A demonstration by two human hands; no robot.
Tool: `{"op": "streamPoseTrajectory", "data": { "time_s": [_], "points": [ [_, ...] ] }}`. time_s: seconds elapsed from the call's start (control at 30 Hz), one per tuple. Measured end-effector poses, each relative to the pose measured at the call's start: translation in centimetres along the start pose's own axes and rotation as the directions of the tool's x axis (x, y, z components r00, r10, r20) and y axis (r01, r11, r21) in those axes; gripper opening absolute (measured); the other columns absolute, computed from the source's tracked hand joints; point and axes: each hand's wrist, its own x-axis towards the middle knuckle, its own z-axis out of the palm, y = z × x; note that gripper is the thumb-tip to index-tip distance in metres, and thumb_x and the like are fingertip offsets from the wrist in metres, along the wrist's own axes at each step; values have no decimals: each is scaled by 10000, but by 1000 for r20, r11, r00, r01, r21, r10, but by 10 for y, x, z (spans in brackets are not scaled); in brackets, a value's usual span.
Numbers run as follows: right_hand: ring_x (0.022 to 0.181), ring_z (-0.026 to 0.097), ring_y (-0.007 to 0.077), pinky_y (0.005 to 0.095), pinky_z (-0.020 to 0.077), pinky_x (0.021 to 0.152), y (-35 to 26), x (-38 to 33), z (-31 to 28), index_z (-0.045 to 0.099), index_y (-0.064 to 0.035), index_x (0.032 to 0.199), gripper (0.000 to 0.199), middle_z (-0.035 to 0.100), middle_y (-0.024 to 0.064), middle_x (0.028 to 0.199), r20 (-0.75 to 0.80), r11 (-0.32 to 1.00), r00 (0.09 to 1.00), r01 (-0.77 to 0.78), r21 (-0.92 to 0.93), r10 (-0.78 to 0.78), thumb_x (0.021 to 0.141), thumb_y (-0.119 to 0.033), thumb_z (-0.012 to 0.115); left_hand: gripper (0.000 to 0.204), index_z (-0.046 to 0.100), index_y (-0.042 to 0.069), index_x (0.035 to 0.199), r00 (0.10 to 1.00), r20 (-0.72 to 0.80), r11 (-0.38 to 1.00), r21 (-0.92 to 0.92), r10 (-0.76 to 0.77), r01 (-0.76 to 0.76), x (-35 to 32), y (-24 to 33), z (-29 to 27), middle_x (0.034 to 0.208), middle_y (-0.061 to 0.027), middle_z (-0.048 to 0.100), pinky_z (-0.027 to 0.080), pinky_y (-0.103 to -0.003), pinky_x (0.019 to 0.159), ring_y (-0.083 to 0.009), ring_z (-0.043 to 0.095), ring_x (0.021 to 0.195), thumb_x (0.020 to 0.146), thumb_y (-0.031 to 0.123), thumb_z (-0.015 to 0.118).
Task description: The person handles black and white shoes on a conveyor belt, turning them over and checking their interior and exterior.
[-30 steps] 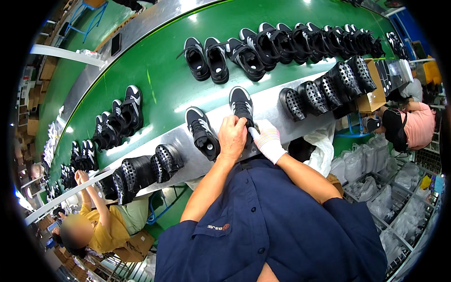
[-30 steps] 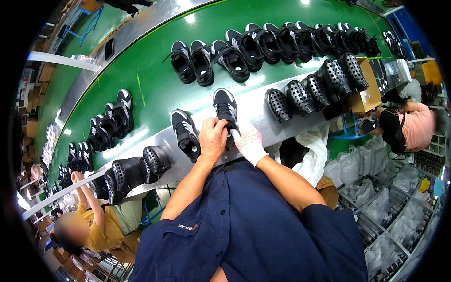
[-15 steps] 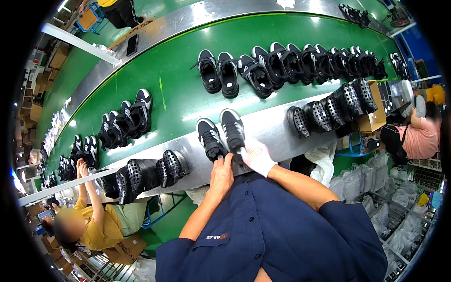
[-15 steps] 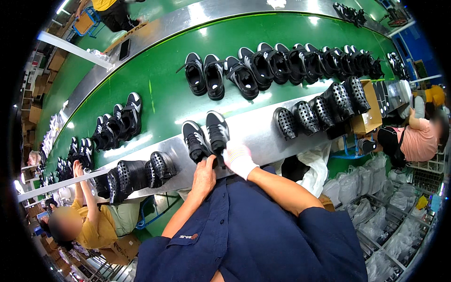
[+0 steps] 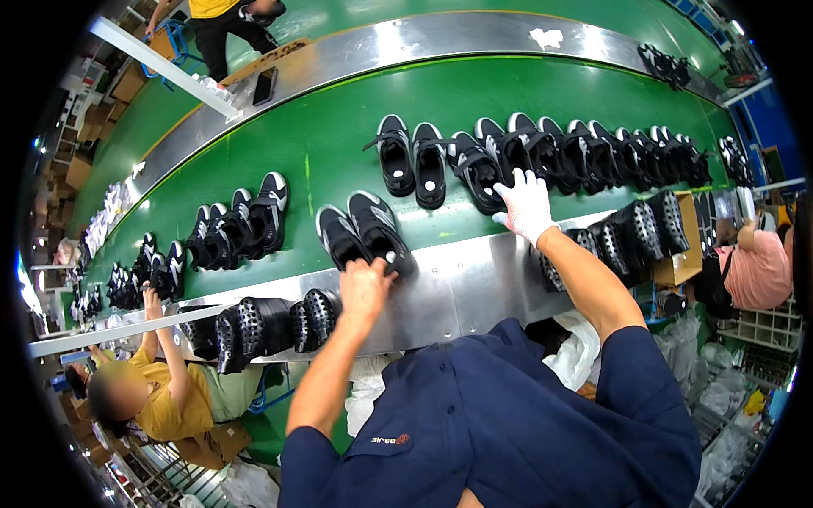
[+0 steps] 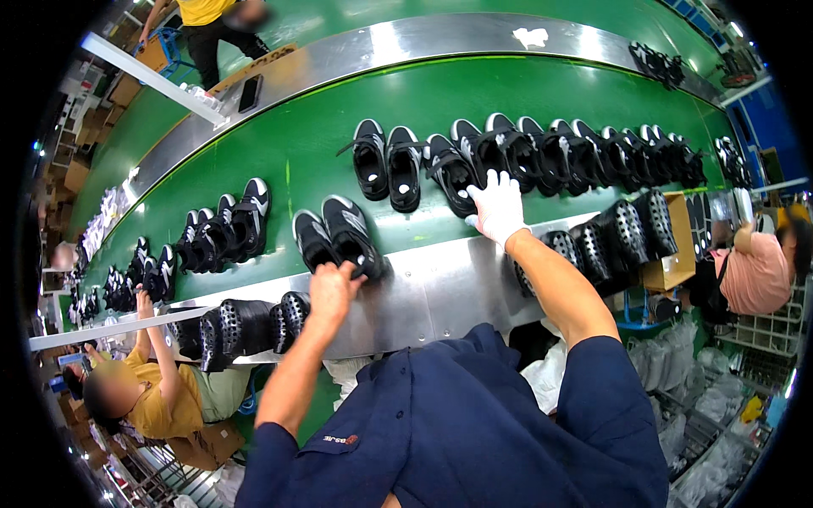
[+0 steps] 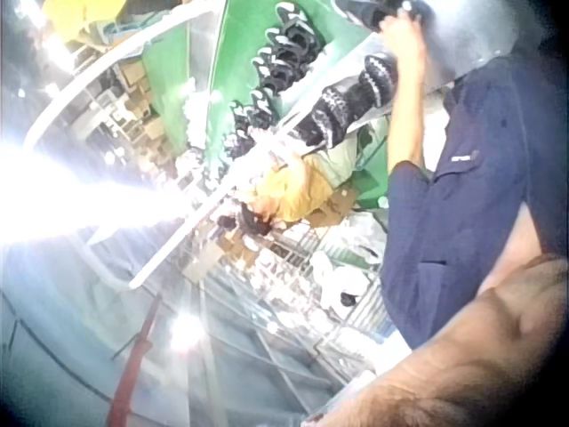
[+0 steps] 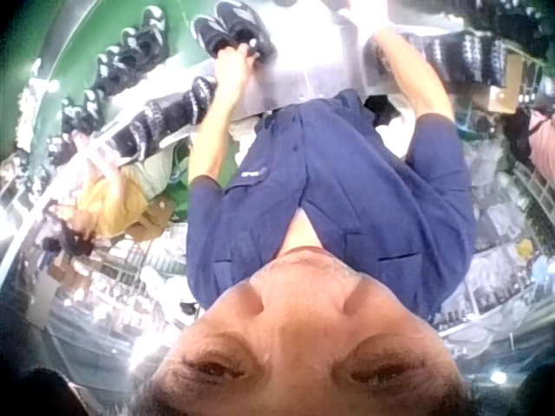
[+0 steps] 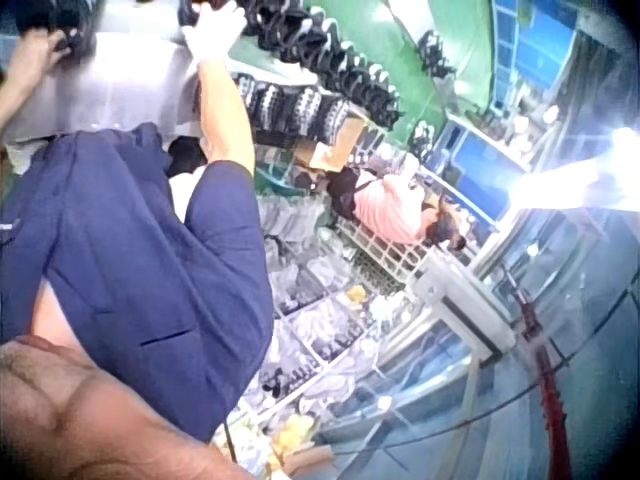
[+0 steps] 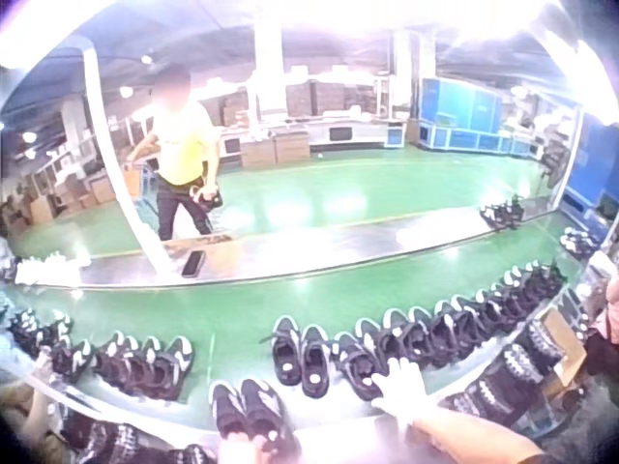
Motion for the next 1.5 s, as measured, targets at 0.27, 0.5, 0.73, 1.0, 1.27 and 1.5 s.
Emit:
{"op": "streamPoseTrajectory", "data": {
  "time_s": [0.27,0.5,0.73,1.0,1.27,1.5],
  "points": [
    [928,668,277,467,439,835,3,62,26,757,-190,884,333,723,69,887,60,993,991,-119,-2,119,856,-522,752,509,699,163,1233,987,123,965,251,-106,73,110,-130,-28,1171,-132,624,517,-493,918,-350,584,1139,767,275,873],
    [1037,662,347,485,502,861,17,105,-9,669,-102,1122,417,678,166,1088,6,931,934,-356,-79,358,897,-448,726,288,648,70,1167,966,-78,969,-6,247,-248,163,-27,-13,1234,-190,619,503,-521,943,-368,573,1246,881,68,622],
    [1098,675,374,476,566,910,-142,70,-1,555,-197,1458,675,644,208,1216,292,947,955,-136,289,48,868,-415,799,412,567,75,1184,974,163,982,-131,157,-137,188,-1,35,1068,-183,681,537,-539,887,-404,607,1145,795,-6,676],
    [986,684,404,494,566,852,-108,-15,-14,723,-117,1077,272,651,214,1139,121,839,991,-14,544,-62,871,-284,784,305,564,48,1076,974,94,942,-288,207,-173,58,38,-7,891,-189,635,548,-513,754,-399,640,904,787,-3,643],
    [1136,629,423,477,546,953,-120,-153,8,702,-56,996,270,600,213,1350,56,809,995,35,587,-83,780,-156,830,242,632,38,1038,943,161,912,-344,292,-224,-78,65,2,924,-183,613,551,-473,756,-355,627,907,804,70,686],
    [1239,576,435,485,505,1039,-128,-179,10,618,-48,1298,595,529,240,1457,150,855,989,-66,515,-14,794,-266,846,92,698,89,939,982,-147,926,-340,120,-164,-63,36,-43,860,-109,660,570,-447,727,-332,656,786,866,138,725]
  ]
}}
